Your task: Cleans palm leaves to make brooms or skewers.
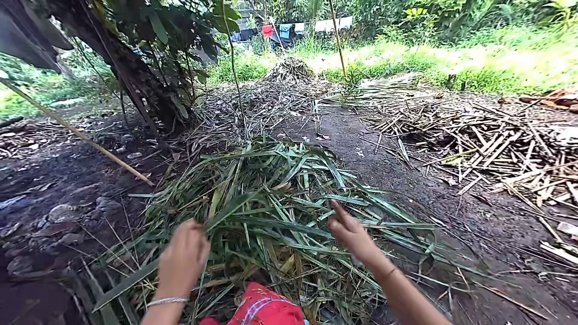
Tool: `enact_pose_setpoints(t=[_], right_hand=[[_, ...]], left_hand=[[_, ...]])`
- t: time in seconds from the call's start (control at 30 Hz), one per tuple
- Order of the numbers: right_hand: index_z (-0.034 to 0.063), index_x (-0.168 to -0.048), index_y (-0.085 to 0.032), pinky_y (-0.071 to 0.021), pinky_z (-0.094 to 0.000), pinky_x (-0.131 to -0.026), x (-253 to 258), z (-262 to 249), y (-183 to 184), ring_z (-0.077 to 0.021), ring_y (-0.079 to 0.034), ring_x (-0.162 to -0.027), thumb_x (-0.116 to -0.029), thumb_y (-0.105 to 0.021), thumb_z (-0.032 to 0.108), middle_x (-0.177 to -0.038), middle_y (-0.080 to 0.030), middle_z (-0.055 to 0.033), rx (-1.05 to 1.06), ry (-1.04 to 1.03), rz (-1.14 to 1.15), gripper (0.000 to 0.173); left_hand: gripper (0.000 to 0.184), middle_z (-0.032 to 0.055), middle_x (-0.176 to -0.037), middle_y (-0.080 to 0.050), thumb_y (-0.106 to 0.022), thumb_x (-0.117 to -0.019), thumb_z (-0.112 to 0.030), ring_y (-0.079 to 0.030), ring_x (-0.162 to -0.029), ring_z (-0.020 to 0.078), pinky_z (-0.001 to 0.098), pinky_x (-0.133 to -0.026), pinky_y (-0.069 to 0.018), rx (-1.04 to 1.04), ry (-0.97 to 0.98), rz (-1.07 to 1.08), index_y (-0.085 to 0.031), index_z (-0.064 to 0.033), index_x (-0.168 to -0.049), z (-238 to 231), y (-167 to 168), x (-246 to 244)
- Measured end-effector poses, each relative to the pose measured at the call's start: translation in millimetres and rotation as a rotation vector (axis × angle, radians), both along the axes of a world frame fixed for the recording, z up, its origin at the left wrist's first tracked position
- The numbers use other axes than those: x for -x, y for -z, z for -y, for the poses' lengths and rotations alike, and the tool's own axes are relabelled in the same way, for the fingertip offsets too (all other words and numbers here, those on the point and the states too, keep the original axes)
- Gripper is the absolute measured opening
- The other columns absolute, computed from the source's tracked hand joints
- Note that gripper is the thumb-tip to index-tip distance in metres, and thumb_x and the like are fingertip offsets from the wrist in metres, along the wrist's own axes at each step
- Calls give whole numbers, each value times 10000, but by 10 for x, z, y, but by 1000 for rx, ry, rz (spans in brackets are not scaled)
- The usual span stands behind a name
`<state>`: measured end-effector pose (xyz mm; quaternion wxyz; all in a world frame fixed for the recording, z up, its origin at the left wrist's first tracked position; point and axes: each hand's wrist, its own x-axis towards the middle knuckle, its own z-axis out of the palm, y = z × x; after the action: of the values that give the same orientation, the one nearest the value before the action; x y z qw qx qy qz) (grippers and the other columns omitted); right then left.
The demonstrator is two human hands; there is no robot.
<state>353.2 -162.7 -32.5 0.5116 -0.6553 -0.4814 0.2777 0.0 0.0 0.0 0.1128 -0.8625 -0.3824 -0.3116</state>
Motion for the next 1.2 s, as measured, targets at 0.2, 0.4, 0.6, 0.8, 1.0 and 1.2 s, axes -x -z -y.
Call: enact_pose_setpoints(t=[0.2,0.4,0.6,0.8,1.0,1.2], right_hand=[[-49,-1296,-490,-476,-166,-535,1027,-383,-318,6,-532,-567,-1001,-536,157,-810,-630,27,-438,216,-472,363],[27,-1015,-582,-498,-145,-516,1032,-298,-349,-3,-570,-522,-1035,-456,25,-702,-674,27,-662,296,-607,127],[44,-1078,-527,-577,-200,-584,944,-175,-192,-31,-650,-614,-875,-633,-32,-754,-676,60,-705,363,-435,241],[52,-978,-531,-572,-189,-560,948,-271,40,-25,-631,-566,-871,-618,-81,-706,-654,62,-699,513,-468,191],[77,-970,-552,-593,-197,-595,997,-249,94,-26,-658,-615,-869,-604,-133,-769,-691,60,-792,566,-521,239],[75,-993,-594,-614,-215,-610,934,-71,-20,-58,-688,-618,-931,-542,-138,-778,-726,37,-902,535,-523,228]], left_hand=[[76,204,-1139,-721,-628,-900,-13,-748,-958,343,437,-762,-625,-161,453,46,-700,-13,-874,329,33,-1062],[385,140,-1253,-692,-608,-990,-281,-655,-1187,305,538,-1036,-488,443,513,280,-670,11,-1234,581,-212,-1369],[214,36,-906,-711,-652,-994,-212,-651,-856,57,272,-841,-527,1092,534,447,-733,-14,-1000,663,-243,-1641],[244,113,-983,-698,-615,-1027,-211,-649,-935,165,374,-903,-507,1269,366,390,-714,12,-1028,653,-140,-1812],[275,140,-1034,-690,-593,-1038,-234,-634,-991,229,449,-931,-486,1354,229,433,-713,13,-1051,627,-123,-2011],[345,225,-1055,-676,-575,-1056,-288,-636,-1012,348,561,-922,-482,1145,15,571,-695,34,-1087,190,-131,-1890]])
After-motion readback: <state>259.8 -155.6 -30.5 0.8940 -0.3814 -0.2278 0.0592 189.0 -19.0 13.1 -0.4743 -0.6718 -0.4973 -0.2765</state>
